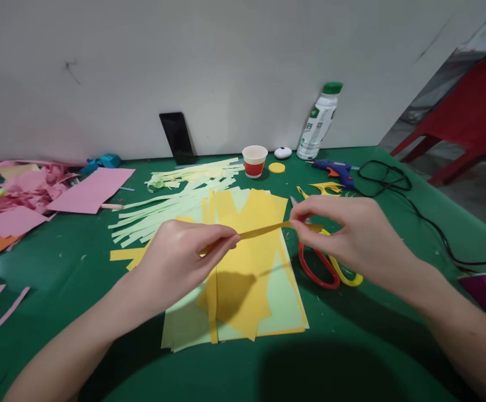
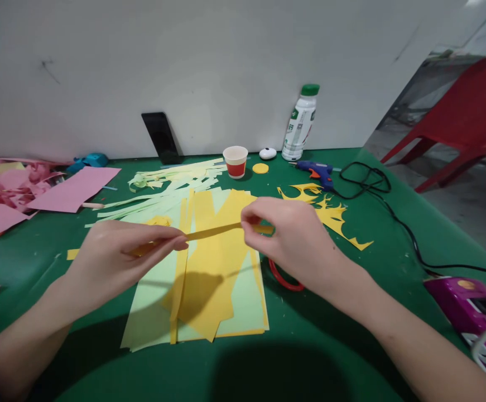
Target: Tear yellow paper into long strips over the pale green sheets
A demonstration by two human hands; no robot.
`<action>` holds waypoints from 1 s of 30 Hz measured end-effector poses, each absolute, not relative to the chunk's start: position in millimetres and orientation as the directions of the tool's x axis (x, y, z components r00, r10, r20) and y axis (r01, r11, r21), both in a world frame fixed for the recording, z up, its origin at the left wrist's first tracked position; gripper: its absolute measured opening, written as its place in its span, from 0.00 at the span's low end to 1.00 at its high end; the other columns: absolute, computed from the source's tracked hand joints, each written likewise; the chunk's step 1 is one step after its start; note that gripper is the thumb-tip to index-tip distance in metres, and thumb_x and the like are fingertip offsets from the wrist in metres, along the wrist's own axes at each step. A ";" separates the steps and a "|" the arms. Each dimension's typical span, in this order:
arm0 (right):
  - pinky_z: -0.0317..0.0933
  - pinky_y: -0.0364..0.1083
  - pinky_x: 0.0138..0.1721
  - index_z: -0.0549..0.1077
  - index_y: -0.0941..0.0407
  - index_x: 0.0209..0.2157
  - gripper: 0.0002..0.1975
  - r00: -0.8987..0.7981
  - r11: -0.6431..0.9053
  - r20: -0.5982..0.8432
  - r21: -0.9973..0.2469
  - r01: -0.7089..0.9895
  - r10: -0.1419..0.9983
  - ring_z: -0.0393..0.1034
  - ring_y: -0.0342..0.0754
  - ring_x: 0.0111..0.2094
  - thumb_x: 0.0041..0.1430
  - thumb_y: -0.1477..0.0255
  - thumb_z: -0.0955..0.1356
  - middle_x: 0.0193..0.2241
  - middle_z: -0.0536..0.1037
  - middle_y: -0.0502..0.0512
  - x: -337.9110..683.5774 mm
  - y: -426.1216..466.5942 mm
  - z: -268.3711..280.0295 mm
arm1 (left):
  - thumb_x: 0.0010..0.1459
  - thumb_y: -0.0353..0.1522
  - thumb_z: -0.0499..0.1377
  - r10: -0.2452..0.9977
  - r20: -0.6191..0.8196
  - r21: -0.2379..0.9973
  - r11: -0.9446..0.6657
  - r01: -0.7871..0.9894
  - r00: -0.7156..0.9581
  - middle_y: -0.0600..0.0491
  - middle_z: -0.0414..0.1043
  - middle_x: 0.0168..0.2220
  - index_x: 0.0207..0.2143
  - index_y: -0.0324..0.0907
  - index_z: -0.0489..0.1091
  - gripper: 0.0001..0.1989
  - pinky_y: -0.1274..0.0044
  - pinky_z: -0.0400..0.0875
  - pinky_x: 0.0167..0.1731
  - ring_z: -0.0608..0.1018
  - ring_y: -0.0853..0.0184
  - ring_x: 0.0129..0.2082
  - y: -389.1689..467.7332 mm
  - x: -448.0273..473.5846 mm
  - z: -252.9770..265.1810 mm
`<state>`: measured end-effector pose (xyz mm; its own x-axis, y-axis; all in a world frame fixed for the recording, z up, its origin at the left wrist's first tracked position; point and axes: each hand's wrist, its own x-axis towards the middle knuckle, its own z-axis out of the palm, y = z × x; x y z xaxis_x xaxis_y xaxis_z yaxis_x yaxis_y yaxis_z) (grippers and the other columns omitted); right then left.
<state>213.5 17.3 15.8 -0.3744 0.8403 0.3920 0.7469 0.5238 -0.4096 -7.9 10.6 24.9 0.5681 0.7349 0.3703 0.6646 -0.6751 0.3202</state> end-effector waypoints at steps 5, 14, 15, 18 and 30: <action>0.60 0.46 0.29 0.67 0.55 0.24 0.05 -0.337 0.483 0.391 -0.375 0.791 0.856 0.69 0.48 0.27 0.52 0.75 0.63 0.26 0.75 0.53 226.0 22.6 21.3 | 0.56 0.31 0.54 0.753 0.386 0.317 -0.651 0.689 0.533 0.57 0.76 0.22 0.27 0.38 0.72 0.09 0.86 0.63 0.18 0.73 0.76 0.17 12.1 -10.4 28.7; 0.62 0.49 0.33 0.71 0.57 0.30 0.10 -0.271 0.456 0.516 -0.273 0.847 0.813 0.71 0.52 0.34 0.56 0.69 0.61 0.33 0.77 0.58 239.1 29.2 20.2 | 0.55 0.30 0.54 0.764 0.323 0.384 -0.645 0.660 0.558 0.59 0.76 0.23 0.29 0.40 0.73 0.08 0.86 0.63 0.19 0.73 0.76 0.18 15.4 -6.5 17.6; 0.62 0.48 0.35 0.71 0.57 0.32 0.10 -0.357 0.530 0.485 -0.285 0.799 0.798 0.71 0.51 0.35 0.57 0.68 0.61 0.34 0.77 0.57 233.1 24.8 18.9 | 0.56 0.30 0.54 0.755 0.317 0.378 -0.656 0.654 0.574 0.59 0.75 0.22 0.29 0.40 0.73 0.08 0.85 0.63 0.18 0.73 0.76 0.17 15.6 -4.7 14.5; 0.61 0.47 0.34 0.72 0.59 0.36 0.12 -0.567 0.639 0.301 -0.263 0.723 0.766 0.71 0.49 0.34 0.56 0.67 0.62 0.33 0.77 0.56 211.5 9.6 12.1 | 0.56 0.29 0.54 0.718 0.317 0.378 -0.695 0.612 0.620 0.58 0.76 0.23 0.31 0.39 0.73 0.08 0.84 0.62 0.19 0.74 0.75 0.18 15.0 2.5 4.3; 0.47 0.43 0.23 0.74 0.56 0.25 0.15 -0.526 0.505 -0.041 -0.221 0.834 0.850 0.69 0.45 0.24 0.57 0.76 0.58 0.23 0.77 0.52 188.9 0.6 -0.6 | 0.52 0.26 0.54 0.719 0.350 0.409 -0.694 0.592 0.601 0.54 0.77 0.24 0.28 0.38 0.74 0.09 0.83 0.67 0.20 0.76 0.71 0.21 15.1 11.8 -12.8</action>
<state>188.9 0.6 -0.6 -0.5257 0.8497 -0.0407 0.8340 0.5054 -0.2213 11.8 15.1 -12.8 0.6013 0.7185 0.3496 0.5920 -0.6944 0.4091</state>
